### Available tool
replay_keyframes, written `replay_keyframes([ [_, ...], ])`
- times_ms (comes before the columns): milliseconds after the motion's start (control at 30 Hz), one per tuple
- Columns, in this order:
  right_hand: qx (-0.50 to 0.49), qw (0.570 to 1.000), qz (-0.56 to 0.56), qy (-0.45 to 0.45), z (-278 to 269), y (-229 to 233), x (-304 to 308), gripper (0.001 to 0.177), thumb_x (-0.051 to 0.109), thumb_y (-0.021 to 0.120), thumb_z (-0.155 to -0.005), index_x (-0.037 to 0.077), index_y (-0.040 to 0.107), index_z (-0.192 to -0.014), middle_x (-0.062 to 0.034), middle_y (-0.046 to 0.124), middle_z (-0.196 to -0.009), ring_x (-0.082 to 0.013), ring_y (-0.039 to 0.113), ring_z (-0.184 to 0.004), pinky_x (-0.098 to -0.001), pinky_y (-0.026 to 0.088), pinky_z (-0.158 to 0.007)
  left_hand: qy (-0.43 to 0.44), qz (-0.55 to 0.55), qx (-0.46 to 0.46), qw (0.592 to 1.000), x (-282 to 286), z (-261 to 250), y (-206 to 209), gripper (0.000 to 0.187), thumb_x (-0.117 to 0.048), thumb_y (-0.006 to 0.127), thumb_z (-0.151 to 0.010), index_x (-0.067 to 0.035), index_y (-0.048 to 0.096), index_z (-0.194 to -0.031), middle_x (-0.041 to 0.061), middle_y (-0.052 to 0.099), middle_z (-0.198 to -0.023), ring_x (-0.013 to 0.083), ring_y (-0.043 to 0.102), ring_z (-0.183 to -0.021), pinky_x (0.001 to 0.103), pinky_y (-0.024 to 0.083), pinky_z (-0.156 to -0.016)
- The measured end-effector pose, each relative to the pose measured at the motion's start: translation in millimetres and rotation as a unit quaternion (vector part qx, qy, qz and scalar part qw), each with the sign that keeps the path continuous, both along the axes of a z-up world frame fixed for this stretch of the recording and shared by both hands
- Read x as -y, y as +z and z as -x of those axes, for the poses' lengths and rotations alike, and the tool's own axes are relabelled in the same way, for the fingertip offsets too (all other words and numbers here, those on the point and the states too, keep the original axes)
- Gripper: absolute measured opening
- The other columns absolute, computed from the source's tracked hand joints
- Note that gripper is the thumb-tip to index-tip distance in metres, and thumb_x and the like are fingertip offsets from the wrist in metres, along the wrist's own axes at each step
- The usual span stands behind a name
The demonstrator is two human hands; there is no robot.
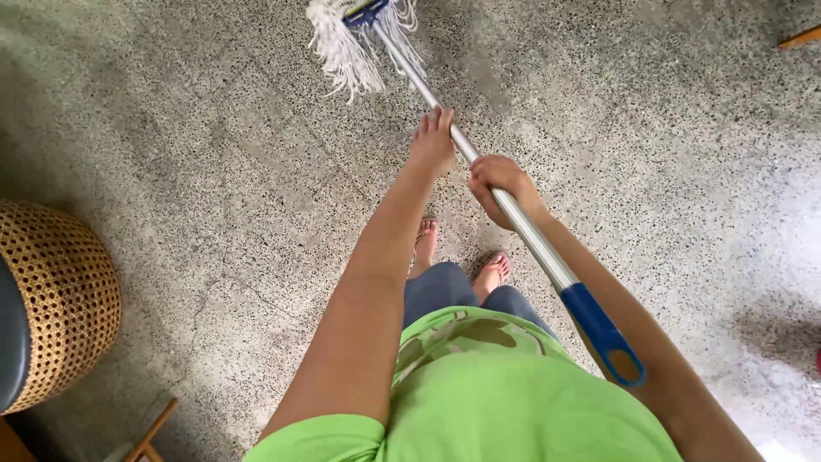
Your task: Mopping a concrete floor using a mop and a red bucket with soapy water.
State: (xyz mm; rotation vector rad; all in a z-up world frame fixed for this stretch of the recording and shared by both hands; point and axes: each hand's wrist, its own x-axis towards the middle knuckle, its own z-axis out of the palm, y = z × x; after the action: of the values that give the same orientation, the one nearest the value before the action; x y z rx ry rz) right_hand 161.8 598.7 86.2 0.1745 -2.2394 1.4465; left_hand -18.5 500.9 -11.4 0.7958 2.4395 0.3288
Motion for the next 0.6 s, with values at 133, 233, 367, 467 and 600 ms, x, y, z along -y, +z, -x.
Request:
replay_keyframes([
  [133,0.007,0.999,-0.038,-0.019,-46,33,-18,0.010,0.002,0.072,-0.093,0.004,0.063,-0.087,-0.0107,0.070,-0.094,-0.0298,0.071,-0.102,-0.0426,0.052,-0.093,-0.067,-0.015,0.006,0.998,-11,-23,-9,0.059,-0.013,0.049,-0.100,-0.020,0.029,-0.155,0.014,0.009,-0.168,0.0379,0.006,-0.155,0.057,0.012,-0.124],
  [233,0.137,0.984,-0.104,-0.041,-119,90,-30,0.008,0.003,0.072,-0.090,0.004,0.065,-0.085,-0.0106,0.071,-0.090,-0.0259,0.071,-0.094,-0.0422,0.046,-0.088,-0.211,-0.126,-0.032,0.969,-23,-74,18,0.047,-0.019,0.058,-0.099,-0.018,0.044,-0.143,0.016,0.017,-0.164,0.0423,0.010,-0.155,0.067,0.007,-0.120],
  [367,0.119,0.987,-0.066,-0.081,-217,175,-35,0.007,0.011,0.070,-0.088,0.006,0.066,-0.089,-0.0075,0.072,-0.089,-0.0221,0.073,-0.092,-0.0433,0.046,-0.095,-0.258,-0.166,0.078,0.949,-40,-166,79,0.023,-0.024,0.068,-0.096,-0.018,0.062,-0.117,0.008,0.062,-0.125,0.0276,0.051,-0.130,0.050,0.037,-0.115],
  [467,0.133,0.986,-0.015,-0.102,-262,205,-28,0.016,0.017,0.067,-0.089,0.009,0.059,-0.077,-0.0025,0.068,-0.075,-0.0194,0.072,-0.083,-0.0487,0.049,-0.100,-0.291,-0.299,0.097,0.904,-41,-213,88,0.031,-0.022,0.075,-0.087,-0.015,0.061,-0.114,0.011,0.064,-0.120,0.0318,0.052,-0.128,0.049,0.038,-0.116],
  [600,0.045,0.991,0.100,-0.082,-245,198,-33,0.026,0.017,0.063,-0.090,0.009,0.054,-0.067,-0.0038,0.059,-0.064,-0.0227,0.065,-0.069,-0.0513,0.056,-0.091,-0.330,-0.386,0.057,0.859,-51,-215,84,0.036,-0.015,0.077,-0.084,-0.011,0.061,-0.116,0.014,0.063,-0.123,0.0347,0.052,-0.125,0.053,0.030,-0.117],
])
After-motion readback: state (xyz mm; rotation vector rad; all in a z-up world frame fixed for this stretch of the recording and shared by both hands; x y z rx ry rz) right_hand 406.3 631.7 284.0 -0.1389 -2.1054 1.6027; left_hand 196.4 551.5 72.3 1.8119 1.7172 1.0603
